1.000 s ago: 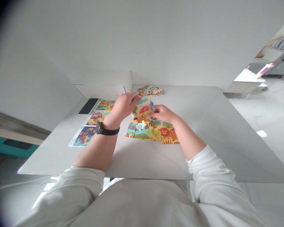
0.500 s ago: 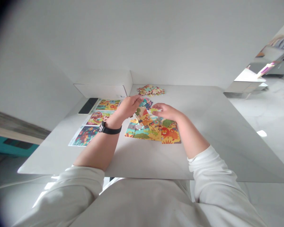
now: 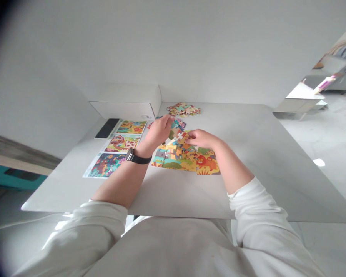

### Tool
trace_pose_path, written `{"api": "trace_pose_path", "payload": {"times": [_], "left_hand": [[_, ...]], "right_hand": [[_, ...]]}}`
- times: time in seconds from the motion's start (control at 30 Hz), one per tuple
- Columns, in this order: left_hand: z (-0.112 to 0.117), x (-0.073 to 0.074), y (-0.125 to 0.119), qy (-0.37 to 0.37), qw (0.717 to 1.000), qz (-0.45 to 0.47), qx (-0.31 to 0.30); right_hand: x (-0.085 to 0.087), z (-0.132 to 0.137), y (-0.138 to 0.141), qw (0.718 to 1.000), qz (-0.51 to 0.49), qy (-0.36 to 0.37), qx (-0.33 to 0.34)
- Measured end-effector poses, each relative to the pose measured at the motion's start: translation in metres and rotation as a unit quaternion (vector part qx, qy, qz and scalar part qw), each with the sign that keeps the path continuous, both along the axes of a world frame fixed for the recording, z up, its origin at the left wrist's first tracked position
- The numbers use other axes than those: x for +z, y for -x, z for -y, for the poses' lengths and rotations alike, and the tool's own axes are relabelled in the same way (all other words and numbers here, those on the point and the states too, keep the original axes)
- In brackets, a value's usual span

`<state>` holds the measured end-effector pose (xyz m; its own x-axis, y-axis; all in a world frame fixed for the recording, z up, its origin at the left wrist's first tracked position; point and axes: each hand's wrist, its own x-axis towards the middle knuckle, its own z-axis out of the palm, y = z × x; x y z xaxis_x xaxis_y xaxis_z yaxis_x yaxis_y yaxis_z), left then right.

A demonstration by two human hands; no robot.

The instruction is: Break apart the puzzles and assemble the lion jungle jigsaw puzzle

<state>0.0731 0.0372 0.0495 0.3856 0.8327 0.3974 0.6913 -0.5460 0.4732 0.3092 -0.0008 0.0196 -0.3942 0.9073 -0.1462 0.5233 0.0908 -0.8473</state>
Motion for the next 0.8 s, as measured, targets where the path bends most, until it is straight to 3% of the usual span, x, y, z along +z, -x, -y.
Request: {"api": "trace_pose_path", "payload": {"times": [0.1, 0.23, 0.33, 0.47, 0.57, 0.7, 0.8], "left_hand": [[-0.004, -0.006, 0.000, 0.041, 0.998, -0.019, -0.042], [-0.009, -0.020, 0.002, 0.084, 0.984, -0.103, -0.118], [-0.018, -0.028, 0.011, 0.095, 0.977, -0.159, -0.107], [-0.027, -0.023, 0.031, 0.176, 0.953, -0.234, -0.078], [-0.017, -0.011, 0.041, 0.168, 0.954, -0.234, -0.087], [0.025, -0.005, 0.022, 0.085, 0.967, -0.122, -0.208], [0.062, -0.020, -0.010, 0.022, 0.948, -0.086, -0.304]], "right_hand": [[0.002, -0.003, -0.013, 0.995, 0.099, 0.022, -0.006], [0.000, -0.009, -0.024, 0.957, 0.265, -0.044, -0.109], [0.001, -0.010, -0.028, 0.945, 0.298, -0.054, -0.125], [0.008, -0.004, -0.032, 0.956, 0.282, -0.025, -0.080], [0.010, 0.004, -0.043, 0.951, 0.291, -0.025, -0.107], [-0.004, 0.024, -0.065, 0.963, 0.172, -0.064, -0.199], [-0.020, 0.052, -0.079, 0.953, -0.023, -0.058, -0.296]]}}
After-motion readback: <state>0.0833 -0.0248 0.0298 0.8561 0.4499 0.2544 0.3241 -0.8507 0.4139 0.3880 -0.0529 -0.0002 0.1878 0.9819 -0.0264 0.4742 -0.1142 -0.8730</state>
